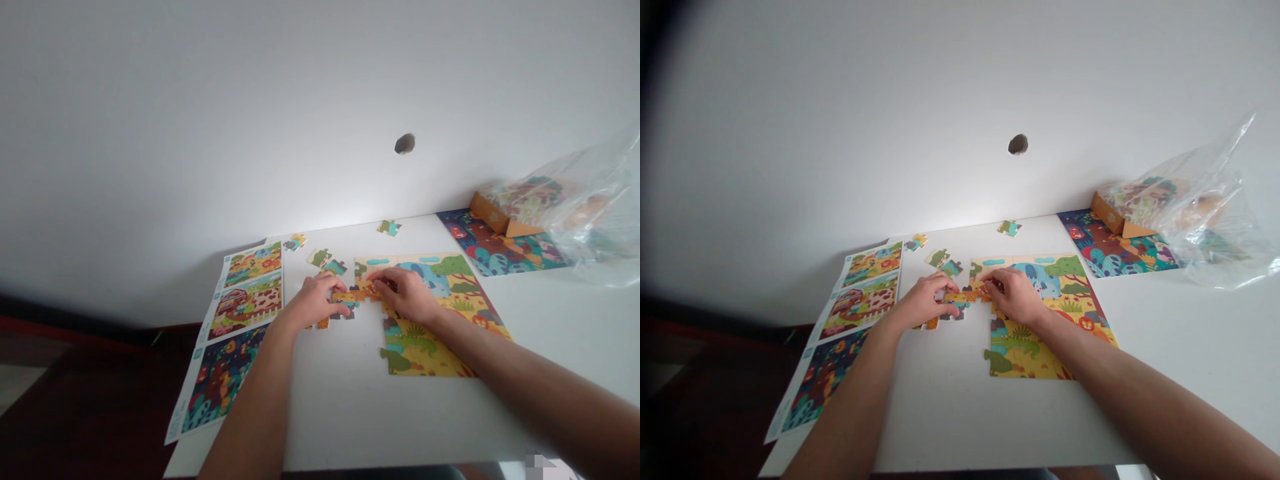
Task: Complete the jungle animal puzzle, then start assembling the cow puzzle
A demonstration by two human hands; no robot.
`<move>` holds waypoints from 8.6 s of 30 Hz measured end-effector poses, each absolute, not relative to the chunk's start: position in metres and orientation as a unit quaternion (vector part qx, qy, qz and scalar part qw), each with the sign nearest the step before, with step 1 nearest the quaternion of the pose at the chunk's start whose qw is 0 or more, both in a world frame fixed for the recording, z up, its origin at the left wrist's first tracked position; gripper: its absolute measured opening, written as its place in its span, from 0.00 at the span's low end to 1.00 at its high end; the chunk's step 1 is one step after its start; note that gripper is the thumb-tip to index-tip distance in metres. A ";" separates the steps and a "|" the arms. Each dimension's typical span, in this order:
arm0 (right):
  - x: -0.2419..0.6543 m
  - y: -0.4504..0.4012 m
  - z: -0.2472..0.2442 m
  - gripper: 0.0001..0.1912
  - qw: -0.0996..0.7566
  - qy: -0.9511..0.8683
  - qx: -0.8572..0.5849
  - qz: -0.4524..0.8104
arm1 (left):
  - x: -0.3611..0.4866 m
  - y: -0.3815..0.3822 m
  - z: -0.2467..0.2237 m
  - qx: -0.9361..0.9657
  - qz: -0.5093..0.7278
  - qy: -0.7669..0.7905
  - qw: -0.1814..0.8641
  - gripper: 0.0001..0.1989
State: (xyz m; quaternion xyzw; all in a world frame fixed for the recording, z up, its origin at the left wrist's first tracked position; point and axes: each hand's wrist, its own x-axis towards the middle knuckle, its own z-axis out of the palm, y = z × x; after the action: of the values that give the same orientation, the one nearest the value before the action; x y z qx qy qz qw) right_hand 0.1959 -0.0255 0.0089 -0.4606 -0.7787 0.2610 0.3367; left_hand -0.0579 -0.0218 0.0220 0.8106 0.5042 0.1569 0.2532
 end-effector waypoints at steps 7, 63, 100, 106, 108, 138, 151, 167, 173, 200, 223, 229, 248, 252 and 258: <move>0.196 -0.025 0.010 0.11 0.336 -0.781 -0.458 0.259 | -0.056 -0.021 0.022 0.808 0.166 0.500 0.262 0.23; 0.195 -0.024 0.008 0.11 0.342 -0.780 -0.451 0.267 | -0.061 -0.014 0.011 0.743 0.237 0.624 0.047 0.14; 0.198 -0.024 0.012 0.11 0.328 -0.765 -0.431 0.348 | -0.016 -0.030 0.023 0.618 0.366 0.483 0.502 0.12; 0.199 -0.022 0.008 0.09 0.314 -0.834 -0.299 0.342 | -0.014 -0.038 0.035 0.655 0.269 0.438 0.554 0.16; 0.199 -0.021 0.008 0.11 0.328 -0.828 -0.300 0.342 | -0.016 -0.040 0.040 0.659 0.229 0.449 0.559 0.22; 0.200 -0.023 0.012 0.15 0.354 -0.738 -0.459 0.345 | -0.019 -0.043 0.048 0.801 0.019 0.464 0.378 0.30; 0.200 -0.022 0.012 0.16 0.351 -0.740 -0.462 0.340 | -0.027 -0.043 0.053 0.797 -0.001 0.466 0.384 0.23; 0.200 -0.020 0.010 0.15 0.349 -0.740 -0.467 0.335 | -0.005 -0.058 0.059 0.854 -0.048 0.440 0.275 0.24; 0.200 -0.021 0.010 0.14 0.350 -0.740 -0.467 0.335 | 0.001 -0.062 0.061 0.862 -0.047 0.421 0.279 0.25; 0.201 -0.019 0.011 0.16 0.348 -0.749 -0.474 0.304 | 0.010 -0.069 0.067 0.873 -0.076 0.422 0.233 0.28; 0.221 -0.048 0.017 0.15 0.359 -0.720 -0.528 0.273 | 0.011 -0.073 0.063 0.843 -0.083 0.438 0.302 0.28; 0.217 -0.042 0.013 0.16 0.347 -0.731 -0.510 0.292 | 0.007 -0.103 0.060 0.811 -0.035 0.498 0.306 0.24; 0.211 -0.024 0.002 0.16 0.366 -0.720 -0.511 0.295 | 0.066 -0.223 0.009 0.732 0.233 0.639 0.031 0.20; 0.213 -0.025 0.002 0.16 0.366 -0.727 -0.500 0.297 | 0.072 -0.225 0.006 0.712 0.247 0.656 0.029 0.20; 0.213 -0.027 0.002 0.15 0.337 -0.733 -0.505 0.306 | 0.075 -0.219 0.013 0.705 0.241 0.666 0.044 0.20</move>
State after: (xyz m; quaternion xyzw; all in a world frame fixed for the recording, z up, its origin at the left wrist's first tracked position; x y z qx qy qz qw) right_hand 0.2132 -0.0268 0.0022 -0.5048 -0.7333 0.3064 0.3370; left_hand 0.0754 -0.2194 0.0129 0.7048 0.6658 0.2411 0.0443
